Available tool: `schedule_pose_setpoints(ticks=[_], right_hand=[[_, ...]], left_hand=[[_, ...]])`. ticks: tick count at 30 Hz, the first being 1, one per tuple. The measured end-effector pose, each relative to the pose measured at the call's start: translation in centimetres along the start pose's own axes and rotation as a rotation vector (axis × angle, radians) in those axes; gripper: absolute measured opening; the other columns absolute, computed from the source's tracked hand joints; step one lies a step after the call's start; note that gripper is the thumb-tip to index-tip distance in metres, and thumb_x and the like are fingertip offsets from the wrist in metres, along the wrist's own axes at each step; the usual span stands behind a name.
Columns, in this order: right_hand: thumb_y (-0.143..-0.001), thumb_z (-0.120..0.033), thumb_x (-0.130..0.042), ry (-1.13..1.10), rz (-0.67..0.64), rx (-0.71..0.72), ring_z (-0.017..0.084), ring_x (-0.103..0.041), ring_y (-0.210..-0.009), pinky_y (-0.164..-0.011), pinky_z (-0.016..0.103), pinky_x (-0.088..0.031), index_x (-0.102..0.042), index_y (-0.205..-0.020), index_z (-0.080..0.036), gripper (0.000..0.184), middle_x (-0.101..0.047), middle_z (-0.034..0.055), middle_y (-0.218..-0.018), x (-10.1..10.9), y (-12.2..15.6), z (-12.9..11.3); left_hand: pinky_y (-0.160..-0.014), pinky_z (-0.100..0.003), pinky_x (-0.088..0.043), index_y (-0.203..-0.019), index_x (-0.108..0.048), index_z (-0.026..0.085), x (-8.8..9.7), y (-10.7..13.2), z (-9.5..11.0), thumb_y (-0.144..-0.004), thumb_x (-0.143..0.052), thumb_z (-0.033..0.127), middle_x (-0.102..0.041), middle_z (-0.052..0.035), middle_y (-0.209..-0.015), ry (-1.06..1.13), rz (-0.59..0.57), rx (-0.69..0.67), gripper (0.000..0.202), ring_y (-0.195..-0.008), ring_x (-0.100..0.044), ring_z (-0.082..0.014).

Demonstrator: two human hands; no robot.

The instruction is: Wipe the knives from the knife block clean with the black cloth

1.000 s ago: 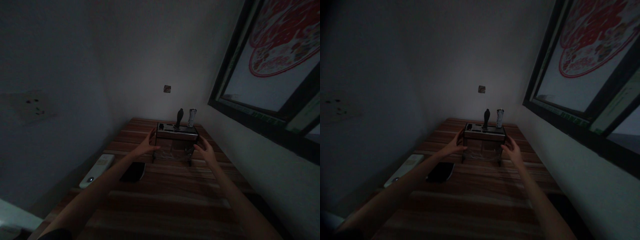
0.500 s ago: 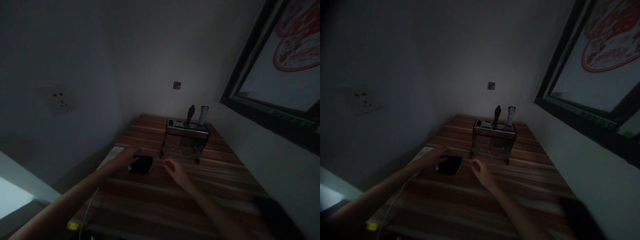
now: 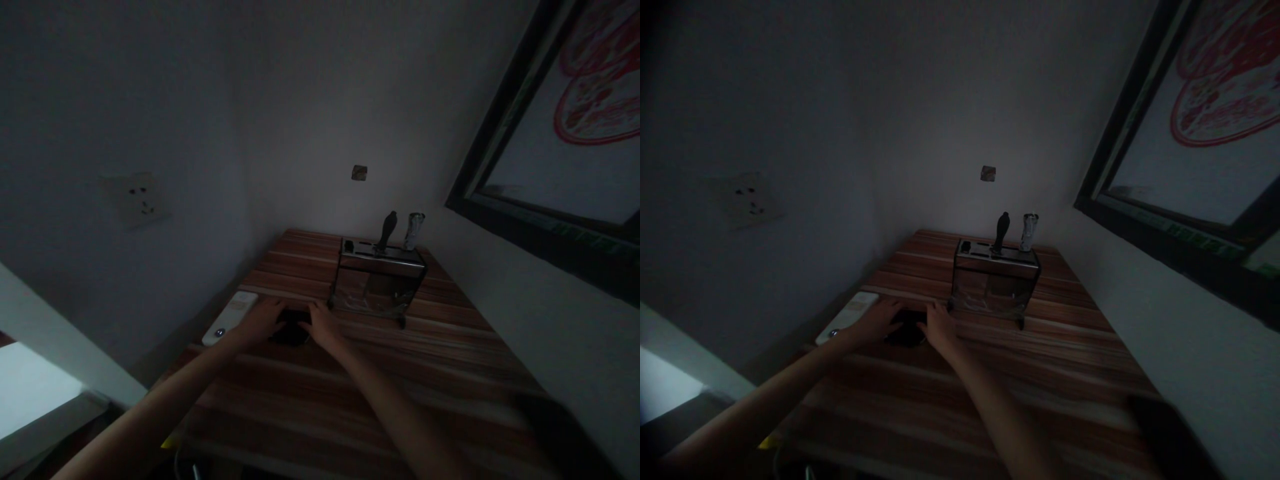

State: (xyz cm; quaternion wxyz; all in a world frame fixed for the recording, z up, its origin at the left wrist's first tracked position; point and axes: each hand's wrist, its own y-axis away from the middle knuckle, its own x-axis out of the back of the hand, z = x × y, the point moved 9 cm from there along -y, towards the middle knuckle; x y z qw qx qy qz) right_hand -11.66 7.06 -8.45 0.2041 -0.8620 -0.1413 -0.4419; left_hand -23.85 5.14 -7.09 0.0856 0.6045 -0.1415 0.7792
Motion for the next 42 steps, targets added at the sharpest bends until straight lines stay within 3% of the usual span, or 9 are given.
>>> schedule_pose_setpoints(ticks=[5, 9, 13, 17, 21, 25, 31, 37, 42], right_hand=[[-0.065, -0.020, -0.072, -0.076, -0.010, -0.012, 0.024, -0.049, -0.109, -0.088, 0.036, -0.041, -0.057, -0.103, -0.018, 0.041, -0.054, 0.0092, -0.112, -0.3, -0.2, 0.6], [-0.060, -0.014, -0.071, -0.148, 0.039, -0.022, 0.024, -0.052, -0.099, -0.083, 0.036, -0.042, -0.059, -0.082, -0.019, 0.026, -0.056, 0.0064, -0.100, 0.3, 0.6, 1.3], [-0.064, -0.012, -0.062, -0.400, 0.033, -0.004, 0.019, -0.055, -0.081, -0.074, 0.032, -0.044, -0.054, -0.078, -0.020, 0.018, -0.057, -0.0002, -0.081, 1.4, 2.4, 2.2], [-0.068, -0.022, -0.059, -0.640, 0.049, -0.080, 0.017, -0.055, -0.078, -0.074, 0.030, -0.043, -0.051, -0.081, -0.022, 0.015, -0.056, -0.0031, -0.077, 3.6, 4.4, 4.4], [-0.067, -0.030, -0.061, -0.671, 0.078, -0.173, 0.018, -0.054, -0.074, -0.069, 0.029, -0.042, -0.050, -0.081, -0.022, 0.019, -0.055, -0.0033, -0.073, 6.2, 6.5, 7.3], [-0.064, -0.035, -0.065, -0.664, 0.133, -0.269, 0.018, -0.054, -0.069, -0.062, 0.028, -0.042, -0.052, -0.079, -0.022, 0.023, -0.055, -0.0035, -0.068, 7.9, 8.4, 11.0], [-0.058, -0.040, -0.071, -0.634, 0.281, -0.314, 0.022, -0.057, -0.077, -0.067, 0.030, -0.044, -0.057, -0.079, -0.020, 0.032, -0.059, -0.0002, -0.074, 9.4, 10.3, 15.5], [-0.062, -0.042, -0.069, -0.640, 0.337, -0.299, 0.023, -0.057, -0.076, -0.068, 0.031, -0.044, -0.059, -0.079, -0.019, 0.030, -0.061, 0.0016, -0.073, 9.6, 10.7, 15.7], [-0.060, -0.043, -0.070, -0.692, 0.423, -0.298, 0.023, -0.057, -0.076, -0.069, 0.031, -0.044, -0.060, -0.076, -0.019, 0.030, -0.061, 0.0019, -0.074, 10.2, 10.8, 15.0]], left_hand=[[-0.089, -0.036, -0.039, -0.103, -0.055, 0.017, 0.0, -0.1, 0.3, -0.071, -0.053, 0.016, -0.056, -0.0117, -0.110, 0.057, 0.015, 0.014, 0.033, -0.104, -0.051, -0.0259], [-0.083, -0.032, -0.042, -0.100, -0.054, 0.018, 0.1, 0.2, 1.2, -0.070, -0.050, 0.015, -0.057, -0.0096, -0.106, 0.187, 0.000, 0.000, 0.030, -0.097, -0.055, -0.0228], [-0.075, -0.029, -0.044, -0.094, -0.055, 0.020, 0.4, 0.1, 2.8, -0.072, -0.050, 0.020, -0.063, -0.0044, -0.091, 0.385, -0.023, -0.030, 0.022, -0.085, -0.059, -0.0205], [-0.074, -0.029, -0.045, -0.092, -0.057, 0.018, -0.2, -1.3, 5.2, -0.071, -0.053, 0.023, -0.064, -0.0040, -0.088, 0.563, -0.040, -0.061, 0.022, -0.083, -0.059, -0.0195], [-0.075, -0.027, -0.045, -0.089, -0.059, 0.019, -1.5, -3.3, 9.0, -0.069, -0.053, 0.018, -0.064, -0.0017, -0.086, 0.712, -0.034, -0.144, 0.020, -0.082, -0.059, -0.0175], [-0.075, -0.027, -0.046, -0.089, -0.059, 0.018, -4.3, -4.9, 12.4, -0.071, -0.055, 0.020, -0.064, -0.0023, -0.085, 0.882, -0.078, -0.121, 0.019, -0.083, -0.059, -0.0181], [-0.082, -0.028, -0.044, -0.092, -0.057, 0.017, -6.5, -5.4, 15.5, -0.076, -0.052, 0.020, -0.064, -0.0031, -0.090, 0.942, -0.016, -0.138, 0.018, -0.089, -0.059, -0.0181], [-0.084, -0.028, -0.043, -0.101, -0.055, 0.018, -7.0, -4.8, 15.0, -0.080, -0.051, 0.025, -0.064, -0.0039, -0.096, 0.912, 0.045, -0.135, 0.023, -0.093, -0.058, -0.0175], [-0.085, -0.028, -0.042, -0.100, -0.057, 0.017, -6.4, -4.7, 14.5, -0.079, -0.053, 0.026, -0.064, -0.0046, -0.098, 0.924, 0.062, -0.099, 0.023, -0.094, -0.057, -0.0184]])
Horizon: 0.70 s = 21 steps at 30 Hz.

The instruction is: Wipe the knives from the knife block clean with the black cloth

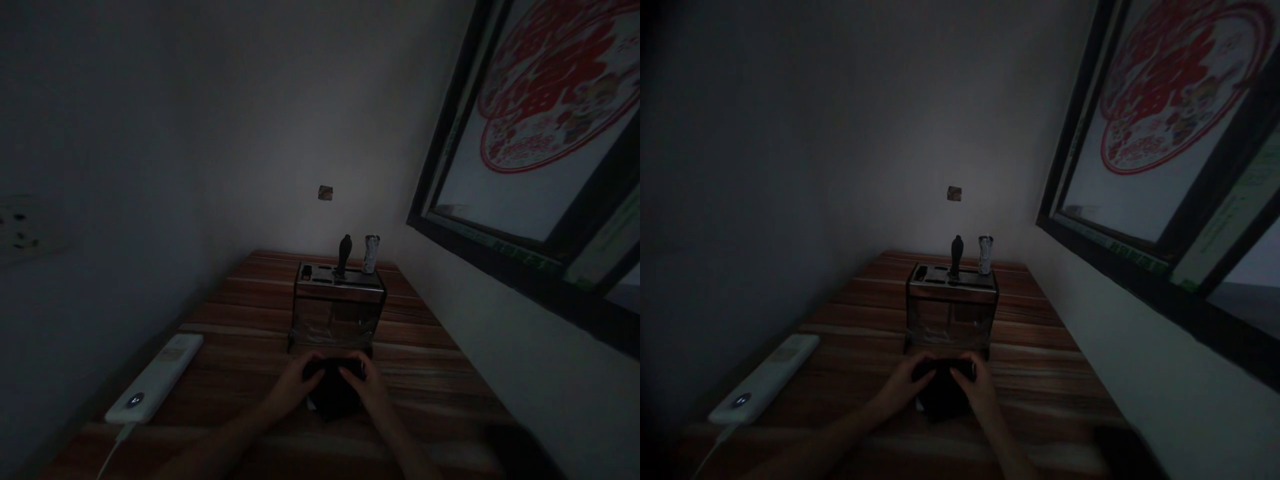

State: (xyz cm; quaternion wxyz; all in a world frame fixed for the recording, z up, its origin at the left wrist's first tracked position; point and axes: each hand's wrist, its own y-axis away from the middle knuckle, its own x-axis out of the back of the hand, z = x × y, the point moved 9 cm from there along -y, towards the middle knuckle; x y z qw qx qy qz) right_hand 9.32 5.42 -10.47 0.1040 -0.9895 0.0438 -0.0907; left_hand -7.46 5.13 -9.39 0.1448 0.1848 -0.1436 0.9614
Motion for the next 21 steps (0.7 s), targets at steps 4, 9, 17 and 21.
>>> schedule_pose_setpoints(ticks=[4, 9, 17, 21], right_hand=[[-0.060, -0.043, -0.071, -0.059, 0.025, -0.056, 0.022, -0.056, -0.073, -0.067, 0.030, -0.044, -0.059, -0.078, -0.019, 0.033, -0.060, 0.0010, -0.072, 0.2, 0.3, 0.2], [-0.060, -0.045, -0.071, -0.156, 0.033, -0.118, 0.020, -0.056, -0.072, -0.063, 0.027, -0.045, -0.058, -0.082, -0.021, 0.035, -0.058, -0.0008, -0.073, -0.1, 1.0, 0.4], [-0.058, -0.043, -0.074, -0.206, 0.009, -0.142, 0.020, -0.055, -0.079, -0.068, 0.026, -0.045, -0.059, -0.081, -0.022, 0.035, -0.057, -0.0005, -0.078, -0.6, 1.5, 0.6], [-0.054, -0.045, -0.075, -0.282, 0.003, -0.202, 0.021, -0.055, -0.084, -0.073, 0.028, -0.045, -0.060, -0.083, -0.022, 0.040, -0.058, -0.0003, -0.081, -0.9, 1.9, 0.8]], left_hand=[[-0.084, -0.029, -0.043, -0.096, -0.058, 0.017, 0.3, -0.2, 0.4, -0.076, -0.057, 0.031, -0.064, -0.0043, -0.094, 0.085, 0.002, 0.037, 0.025, -0.092, -0.058, -0.0194], [-0.083, -0.031, -0.044, -0.094, -0.059, 0.017, 0.8, -0.2, 0.1, -0.070, -0.064, 0.036, -0.063, -0.0043, -0.093, 0.164, 0.035, 0.068, 0.031, -0.091, -0.057, -0.0210], [-0.074, -0.027, -0.044, -0.089, -0.058, 0.016, -0.1, 0.0, -0.4, -0.064, -0.068, 0.045, -0.061, -0.0025, -0.081, 0.276, -0.042, 0.151, 0.040, -0.082, -0.056, -0.0189], [-0.074, -0.026, -0.043, -0.088, -0.058, 0.015, -0.4, 0.1, -0.5, -0.058, -0.072, 0.049, -0.060, -0.0013, -0.081, 0.386, -0.069, 0.179, 0.048, -0.082, -0.056, -0.0183]])
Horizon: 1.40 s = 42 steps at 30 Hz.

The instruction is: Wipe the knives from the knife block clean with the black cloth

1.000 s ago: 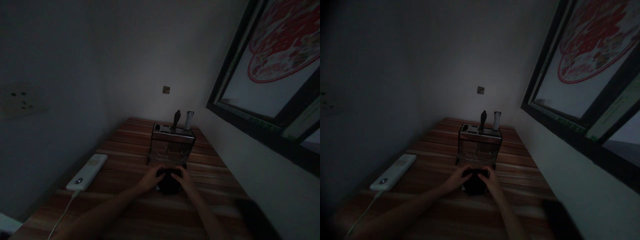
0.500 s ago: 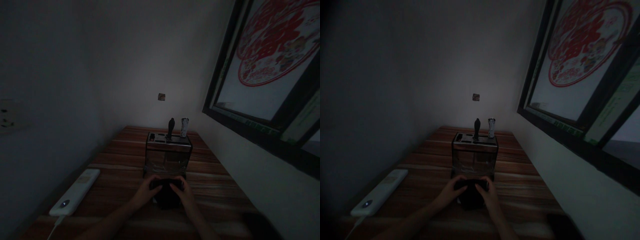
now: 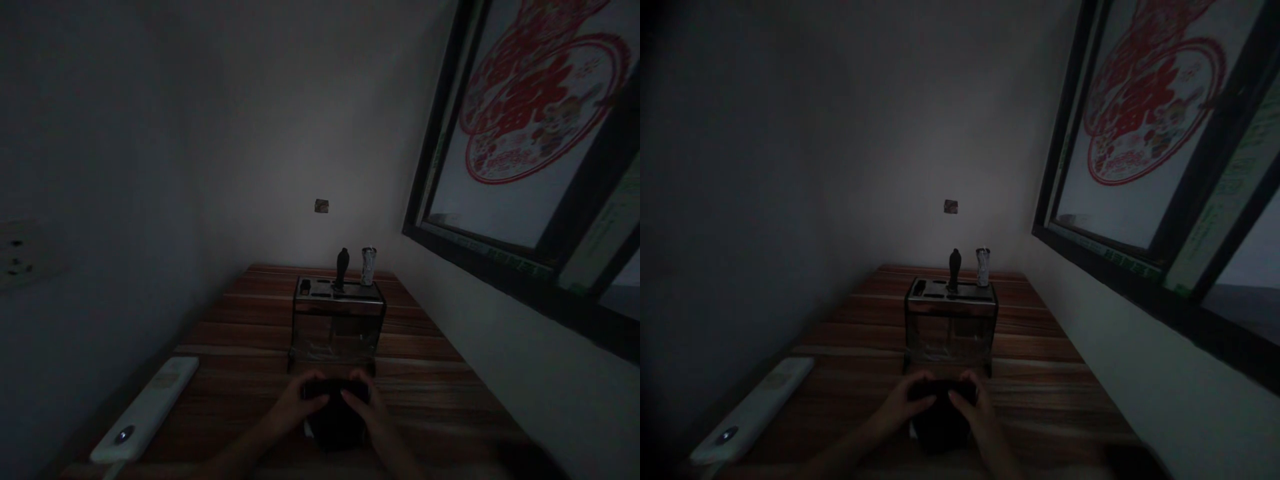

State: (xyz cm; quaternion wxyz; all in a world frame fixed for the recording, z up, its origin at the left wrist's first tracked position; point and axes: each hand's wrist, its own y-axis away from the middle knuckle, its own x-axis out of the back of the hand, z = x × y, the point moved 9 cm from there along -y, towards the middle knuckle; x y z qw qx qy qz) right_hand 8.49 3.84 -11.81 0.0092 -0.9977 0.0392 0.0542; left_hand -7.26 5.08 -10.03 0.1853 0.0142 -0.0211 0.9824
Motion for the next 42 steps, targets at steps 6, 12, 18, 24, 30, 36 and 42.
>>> schedule_pose_setpoints(ticks=[6, 12, 18, 24, 30, 36, 42], right_hand=[[-0.053, -0.044, -0.076, -0.043, -0.039, -0.013, 0.020, -0.056, -0.081, -0.070, 0.027, -0.045, -0.060, -0.082, -0.023, 0.039, -0.059, -0.0008, -0.081, -0.3, 0.0, 0.6], [-0.056, -0.044, -0.075, 0.011, -0.023, 0.079, 0.021, -0.055, -0.083, -0.075, 0.028, -0.044, -0.061, -0.080, -0.022, 0.036, -0.059, -0.0004, -0.080, 0.1, -0.6, 0.3], [-0.057, -0.044, -0.073, 0.057, -0.011, 0.093, 0.023, -0.056, -0.087, -0.079, 0.031, -0.044, -0.062, -0.082, -0.022, 0.035, -0.061, 0.0008, -0.083, 0.1, -0.9, 0.4], [-0.058, -0.044, -0.073, 0.097, -0.017, 0.113, 0.025, -0.057, -0.091, -0.083, 0.033, -0.043, -0.064, -0.084, -0.022, 0.036, -0.063, 0.0015, -0.085, 0.3, -1.4, 1.3], [-0.051, -0.045, -0.076, 0.044, 0.045, 0.045, 0.027, -0.055, -0.101, -0.090, 0.036, -0.041, -0.065, -0.089, -0.023, 0.045, -0.065, 0.0026, -0.095, 0.8, -0.9, 1.5], [-0.051, -0.044, -0.077, -0.118, 0.031, -0.058, 0.027, -0.058, -0.098, -0.084, 0.035, -0.046, -0.064, -0.090, -0.023, 0.046, -0.066, 0.0023, -0.095, 0.5, -0.1, 1.3], [-0.049, -0.041, -0.078, -0.238, 0.032, -0.031, 0.028, -0.059, -0.097, -0.084, 0.037, -0.046, -0.064, -0.089, -0.023, 0.046, -0.067, 0.0017, -0.093, 0.3, -0.7, 1.6]], left_hand=[[-0.074, -0.025, -0.042, -0.087, -0.060, 0.016, -0.1, 0.0, -0.7, -0.057, -0.072, 0.052, -0.061, -0.0017, -0.083, 0.015, -0.007, 0.030, 0.049, -0.083, -0.055, -0.0188], [-0.073, -0.025, -0.043, -0.085, -0.059, 0.015, -0.2, -0.2, -0.6, -0.060, -0.070, 0.053, -0.060, -0.0016, -0.081, -0.009, -0.015, 0.016, 0.046, -0.080, -0.055, -0.0177], [-0.077, -0.028, -0.044, -0.086, -0.059, 0.016, 0.1, -0.7, -1.1, -0.057, -0.070, 0.055, -0.062, -0.0025, -0.083, 0.001, 0.003, 0.012, 0.049, -0.084, -0.057, -0.0197], [-0.084, -0.032, -0.044, -0.088, -0.061, 0.017, 0.9, -1.0, -1.9, -0.051, -0.072, 0.059, -0.065, -0.0059, -0.090, -0.011, 0.041, 0.023, 0.057, -0.092, -0.058, -0.0243], [-0.087, -0.033, -0.044, -0.093, -0.061, 0.019, 0.9, -1.6, -2.8, -0.054, -0.070, 0.060, -0.065, -0.0045, -0.096, 0.005, 0.016, -0.006, 0.056, -0.097, -0.057, -0.0243], [-0.089, -0.034, -0.044, -0.096, -0.058, 0.019, 1.0, -1.0, -1.6, -0.066, -0.062, 0.058, -0.064, -0.0042, -0.097, -0.085, 0.064, -0.096, 0.050, -0.098, -0.056, -0.0235], [-0.093, -0.033, -0.042, -0.099, -0.057, 0.020, 1.1, -0.3, 0.7, -0.078, -0.054, 0.048, -0.063, -0.0059, -0.104, -0.266, 0.093, -0.212, 0.035, -0.103, -0.055, -0.0229]])
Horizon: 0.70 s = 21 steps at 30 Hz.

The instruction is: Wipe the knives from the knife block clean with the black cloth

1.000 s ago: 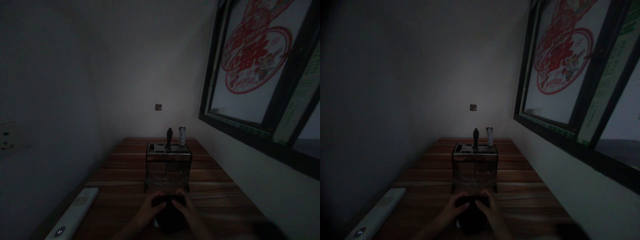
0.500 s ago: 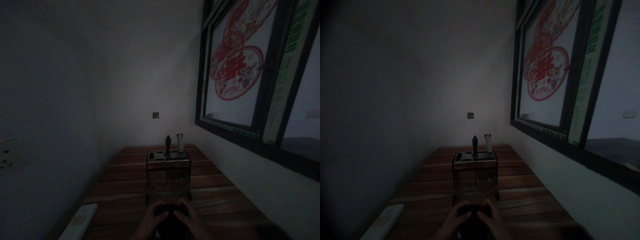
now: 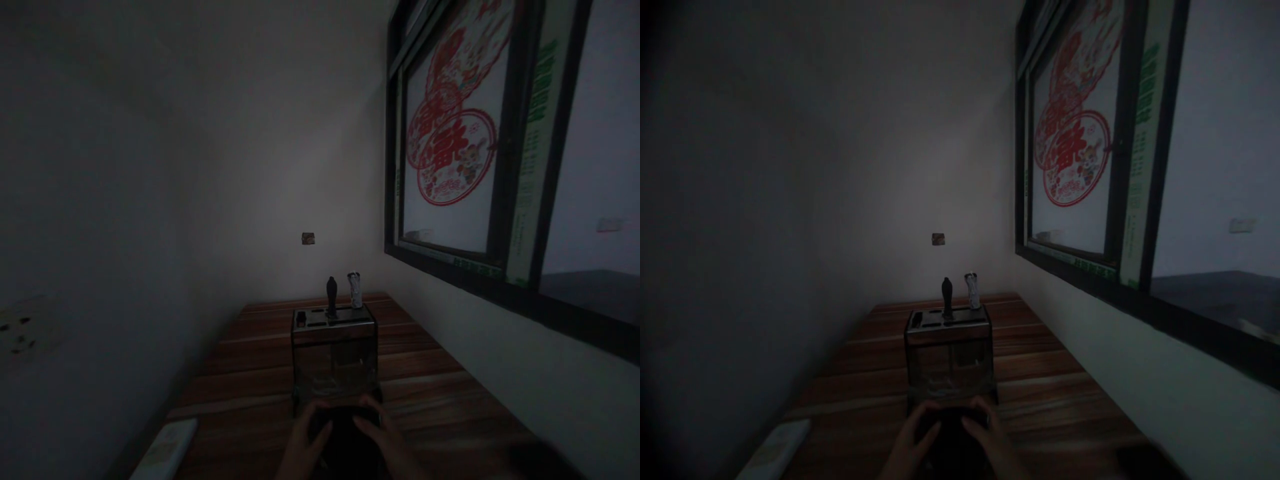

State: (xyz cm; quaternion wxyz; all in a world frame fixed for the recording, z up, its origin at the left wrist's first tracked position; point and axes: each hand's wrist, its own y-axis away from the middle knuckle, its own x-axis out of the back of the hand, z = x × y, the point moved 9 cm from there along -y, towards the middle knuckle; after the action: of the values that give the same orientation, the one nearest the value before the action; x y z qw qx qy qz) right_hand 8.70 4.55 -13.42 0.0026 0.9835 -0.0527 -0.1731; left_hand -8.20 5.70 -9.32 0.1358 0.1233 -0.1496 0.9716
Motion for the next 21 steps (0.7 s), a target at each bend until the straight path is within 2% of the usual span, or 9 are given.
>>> schedule_pose_setpoints(ticks=[4, 7, 9, 12, 14, 16, 18, 21], right_hand=[[-0.053, -0.040, -0.076, 0.009, -0.017, 0.037, 0.027, -0.060, -0.097, -0.084, 0.037, -0.046, -0.064, -0.091, -0.024, 0.043, -0.067, 0.0012, -0.093, -0.2, -0.3, 0.0], [-0.052, -0.041, -0.077, 0.063, -0.005, 0.048, 0.027, -0.059, -0.097, -0.083, 0.035, -0.046, -0.065, -0.087, -0.023, 0.041, -0.067, 0.0014, -0.092, 0.0, -0.6, 0.1], [-0.053, -0.041, -0.076, 0.087, -0.014, 0.052, 0.027, -0.059, -0.097, -0.085, 0.034, -0.044, -0.065, -0.086, -0.023, 0.040, -0.067, 0.0018, -0.092, 0.0, -0.9, 0.2], [-0.054, -0.043, -0.075, 0.094, -0.027, 0.092, 0.027, -0.057, -0.100, -0.091, 0.035, -0.040, -0.065, -0.086, -0.022, 0.039, -0.067, 0.0026, -0.094, -0.3, -1.0, -0.3], [-0.053, -0.044, -0.076, 0.092, -0.015, 0.109, 0.027, -0.056, -0.102, -0.093, 0.036, -0.038, -0.065, -0.086, -0.022, 0.041, -0.067, 0.0029, -0.095, -0.5, -0.9, -0.7], [-0.053, -0.044, -0.075, 0.076, -0.032, 0.097, 0.027, -0.057, -0.099, -0.091, 0.037, -0.039, -0.064, -0.087, -0.022, 0.042, -0.067, 0.0028, -0.094, -1.0, -0.7, -0.9], [-0.054, -0.046, -0.075, 0.048, -0.071, 0.074, 0.026, -0.059, -0.094, -0.086, 0.037, -0.043, -0.063, -0.086, -0.022, 0.042, -0.067, 0.0025, -0.090, -1.6, -0.6, -0.9], [-0.055, -0.050, -0.073, 0.023, -0.077, 0.073, 0.025, -0.060, -0.091, -0.083, 0.036, -0.045, -0.062, -0.084, -0.022, 0.042, -0.067, 0.0021, -0.090, -1.7, -0.6, -1.0]], left_hand=[[-0.089, -0.033, -0.044, -0.098, -0.057, 0.020, 0.7, 0.1, 0.8, -0.081, -0.051, 0.041, -0.064, -0.0072, -0.101, -0.122, 0.054, -0.066, 0.028, -0.099, -0.058, -0.0226], [-0.084, -0.031, -0.047, -0.098, -0.058, 0.021, 1.2, 0.3, 2.9, -0.084, -0.047, 0.033, -0.064, -0.0083, -0.098, -0.288, 0.057, -0.221, 0.021, -0.093, -0.060, -0.0212], [-0.082, -0.030, -0.047, -0.099, -0.058, 0.022, 1.4, 0.5, 6.0, -0.085, -0.045, 0.027, -0.064, -0.0089, -0.099, -0.427, 0.041, -0.395, 0.019, -0.093, -0.059, -0.0202], [-0.083, -0.029, -0.046, -0.104, -0.057, 0.022, 1.5, 0.6, 12.6, -0.084, -0.045, 0.018, -0.063, -0.0089, -0.100, -0.643, 0.017, -0.672, 0.024, -0.095, -0.057, -0.0190], [-0.083, -0.030, -0.044, -0.101, -0.057, 0.021, 1.2, 0.0, 16.9, -0.084, -0.044, 0.016, -0.063, -0.0075, -0.096, -0.772, -0.041, -0.788, 0.023, -0.092, -0.056, -0.0176], [-0.084, -0.032, -0.041, -0.100, -0.057, 0.019, 0.8, -1.2, 20.4, -0.085, -0.041, 0.015, -0.062, -0.0068, -0.095, -0.892, -0.094, -0.850, 0.022, -0.091, -0.054, -0.0169], [-0.091, -0.035, -0.037, -0.102, -0.056, 0.019, 0.1, -2.9, 22.6, -0.085, -0.041, 0.016, -0.061, -0.0061, -0.099, -1.032, -0.152, -0.885, 0.022, -0.098, -0.052, -0.0176], [-0.099, -0.039, -0.029, -0.106, -0.054, 0.019, -1.1, -5.5, 23.8, -0.082, -0.045, 0.014, -0.057, -0.0068, -0.108, -1.264, -0.236, -0.928, 0.026, -0.107, -0.047, -0.0198]])
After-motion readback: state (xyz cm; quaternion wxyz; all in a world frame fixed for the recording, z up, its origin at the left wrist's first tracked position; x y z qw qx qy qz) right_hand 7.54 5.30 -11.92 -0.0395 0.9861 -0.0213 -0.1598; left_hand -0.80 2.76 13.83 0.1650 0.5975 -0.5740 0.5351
